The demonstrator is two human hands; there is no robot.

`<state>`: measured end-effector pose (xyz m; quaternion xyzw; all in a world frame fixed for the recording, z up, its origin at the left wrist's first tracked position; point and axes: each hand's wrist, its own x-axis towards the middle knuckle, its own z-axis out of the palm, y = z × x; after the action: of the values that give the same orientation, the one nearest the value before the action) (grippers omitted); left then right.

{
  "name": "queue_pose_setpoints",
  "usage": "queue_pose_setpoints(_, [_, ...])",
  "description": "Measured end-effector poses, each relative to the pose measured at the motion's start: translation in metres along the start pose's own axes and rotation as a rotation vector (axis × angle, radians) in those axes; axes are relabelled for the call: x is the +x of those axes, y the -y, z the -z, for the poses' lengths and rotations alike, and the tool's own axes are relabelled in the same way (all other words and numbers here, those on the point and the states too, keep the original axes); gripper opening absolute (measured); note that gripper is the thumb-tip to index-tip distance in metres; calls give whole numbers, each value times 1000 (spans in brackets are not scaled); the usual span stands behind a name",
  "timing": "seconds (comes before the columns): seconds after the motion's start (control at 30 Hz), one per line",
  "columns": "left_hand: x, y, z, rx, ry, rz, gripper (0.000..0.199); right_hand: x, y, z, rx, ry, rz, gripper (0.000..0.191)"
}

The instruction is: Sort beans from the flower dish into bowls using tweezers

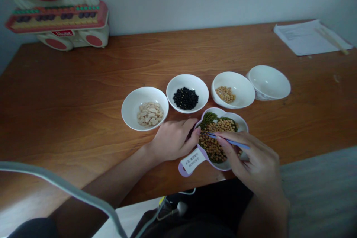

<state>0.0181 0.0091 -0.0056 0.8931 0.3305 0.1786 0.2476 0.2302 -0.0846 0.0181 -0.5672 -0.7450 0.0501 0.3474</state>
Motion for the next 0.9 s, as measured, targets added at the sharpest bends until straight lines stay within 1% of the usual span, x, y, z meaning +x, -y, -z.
queue_pose_setpoints(0.2, [0,1,1,0,6,-1,34,0,0,-1,-2,2,10,20])
queue_pose_setpoints(0.47, [0,0,0,-2,3,-5,32,2,-1,-5,-52,-28,23,24])
queue_pose_setpoints(0.63, [1,0,2,1,13,7,33,1,0,-1,-54,-95,14,25])
queue_pose_setpoints(0.73, [1,0,2,2,18,12,34,0,0,-3,-64,-213,-42,25])
queue_pose_setpoints(0.8, [1,-1,2,-4,24,15,34,-1,-2,-7,-68,-358,-122,24])
queue_pose_setpoints(0.87, [1,-1,2,-12,30,18,34,-1,-7,-11,-84,-511,-237,21])
queue_pose_setpoints(0.9, [1,-1,2,-14,29,18,34,-1,-11,-12,-93,-558,-288,21])
